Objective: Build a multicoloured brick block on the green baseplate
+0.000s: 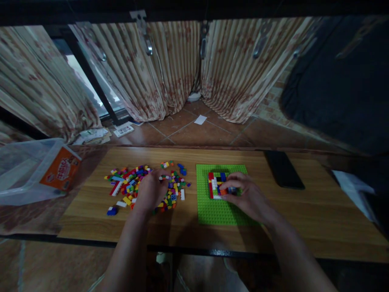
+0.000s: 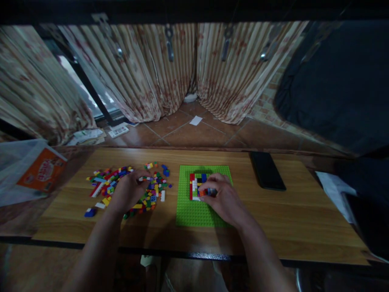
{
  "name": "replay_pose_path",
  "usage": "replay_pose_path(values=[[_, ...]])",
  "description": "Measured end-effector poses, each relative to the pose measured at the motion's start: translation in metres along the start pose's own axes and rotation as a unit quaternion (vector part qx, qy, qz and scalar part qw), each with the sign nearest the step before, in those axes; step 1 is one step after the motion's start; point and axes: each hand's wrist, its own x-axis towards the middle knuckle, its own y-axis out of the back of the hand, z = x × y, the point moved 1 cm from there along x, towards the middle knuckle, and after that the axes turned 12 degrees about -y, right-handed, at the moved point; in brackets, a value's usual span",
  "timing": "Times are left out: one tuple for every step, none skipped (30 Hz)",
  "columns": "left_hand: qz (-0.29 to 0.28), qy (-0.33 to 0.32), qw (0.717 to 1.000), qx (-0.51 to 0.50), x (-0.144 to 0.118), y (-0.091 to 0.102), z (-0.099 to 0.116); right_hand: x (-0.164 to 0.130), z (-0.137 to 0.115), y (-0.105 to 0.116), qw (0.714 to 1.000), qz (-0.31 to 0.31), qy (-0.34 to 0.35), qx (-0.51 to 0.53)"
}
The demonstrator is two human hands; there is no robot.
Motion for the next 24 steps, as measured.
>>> replay_pose_path(values=[[-0.003, 0.009, 1.0, 0.013, 0.0, 0.002, 0.0, 0.0, 0.001, 0.0, 1.0, 0.009, 0.0, -0.01], [-0.005, 0.018, 1.0, 0.026, 0.001, 0.003, 0.0, -0.001, 0.002, 0.0, 1.0, 0.017, 0.002, -0.016], [-0.007, 0.026, 0.999, 0.037, 0.001, 0.004, 0.0, -0.001, 0.004, 0.0, 1.0, 0.024, 0.004, -0.02], [-0.011, 0.034, 0.998, 0.047, 0.002, 0.004, -0.001, -0.002, 0.005, 0.0, 0.999, 0.028, 0.006, -0.024], [-0.014, 0.041, 0.998, 0.054, 0.002, 0.004, -0.001, -0.002, 0.005, 0.0, 0.999, 0.032, 0.009, -0.027], [-0.017, 0.048, 0.997, 0.059, 0.002, 0.004, -0.002, -0.003, 0.006, 0.001, 0.999, 0.037, 0.012, -0.029], [-0.018, 0.053, 0.997, 0.062, 0.003, 0.003, -0.003, -0.003, 0.006, 0.001, 0.999, 0.04, 0.014, -0.031], [-0.016, 0.055, 0.996, 0.065, 0.003, 0.003, -0.004, -0.004, 0.007, 0.001, 0.998, 0.043, 0.015, -0.033], [-0.014, 0.056, 0.996, 0.068, 0.003, 0.003, -0.004, -0.005, 0.007, 0.001, 0.998, 0.046, 0.014, -0.033], [-0.012, 0.056, 0.996, 0.07, 0.003, 0.003, -0.004, -0.005, 0.006, 0.001, 0.998, 0.047, 0.014, -0.032], [-0.011, 0.055, 0.996, 0.072, 0.003, 0.003, -0.004, -0.006, 0.006, 0.002, 0.998, 0.047, 0.013, -0.03], [-0.013, 0.057, 0.996, 0.071, 0.003, 0.003, -0.004, -0.006, 0.006, 0.002, 0.999, 0.047, 0.013, -0.025], [-0.016, 0.058, 0.996, 0.069, 0.002, 0.003, -0.004, -0.006, 0.006, 0.002, 0.999, 0.047, 0.012, -0.019], [-0.018, 0.06, 0.996, 0.067, 0.002, 0.003, -0.004, -0.006, 0.006, 0.003, 0.999, 0.049, 0.011, -0.01], [-0.019, 0.06, 0.996, 0.066, 0.002, 0.004, -0.004, -0.005, 0.006, 0.003, 0.999, 0.053, 0.008, -0.001], [-0.019, 0.06, 0.996, 0.064, 0.002, 0.004, -0.004, -0.004, 0.007, 0.003, 0.998, 0.059, 0.004, 0.007], [-0.019, 0.059, 0.996, 0.063, 0.002, 0.004, -0.005, -0.004, 0.008, 0.002, 0.998, 0.069, -0.002, 0.012], [-0.019, 0.059, 0.996, 0.063, 0.002, 0.004, -0.005, -0.003, 0.01, 0.001, 0.997, 0.079, -0.011, 0.014], [-0.021, 0.057, 0.996, 0.064, 0.002, 0.004, -0.006, -0.002, 0.011, 0.0, 0.996, 0.089, -0.022, 0.011], [-0.023, 0.055, 0.996, 0.064, 0.002, 0.004, -0.006, -0.001, 0.013, -0.001, 0.994, 0.099, -0.036, 0.006], [-0.024, 0.055, 0.996, 0.067, 0.002, 0.004, -0.006, 0.0, 0.014, -0.002, 0.993, 0.106, -0.05, 0.001], [-0.024, 0.057, 0.996, 0.069, 0.002, 0.004, -0.007, 0.001, 0.016, -0.003, 0.992, 0.111, -0.061, -0.005], [-0.022, 0.058, 0.995, 0.072, 0.002, 0.004, -0.007, 0.001, 0.016, -0.004, 0.991, 0.113, -0.071, -0.009], [-0.022, 0.059, 0.995, 0.075, 0.002, 0.004, -0.007, 0.001, 0.017, -0.005, 0.991, 0.113, -0.076, -0.012]])
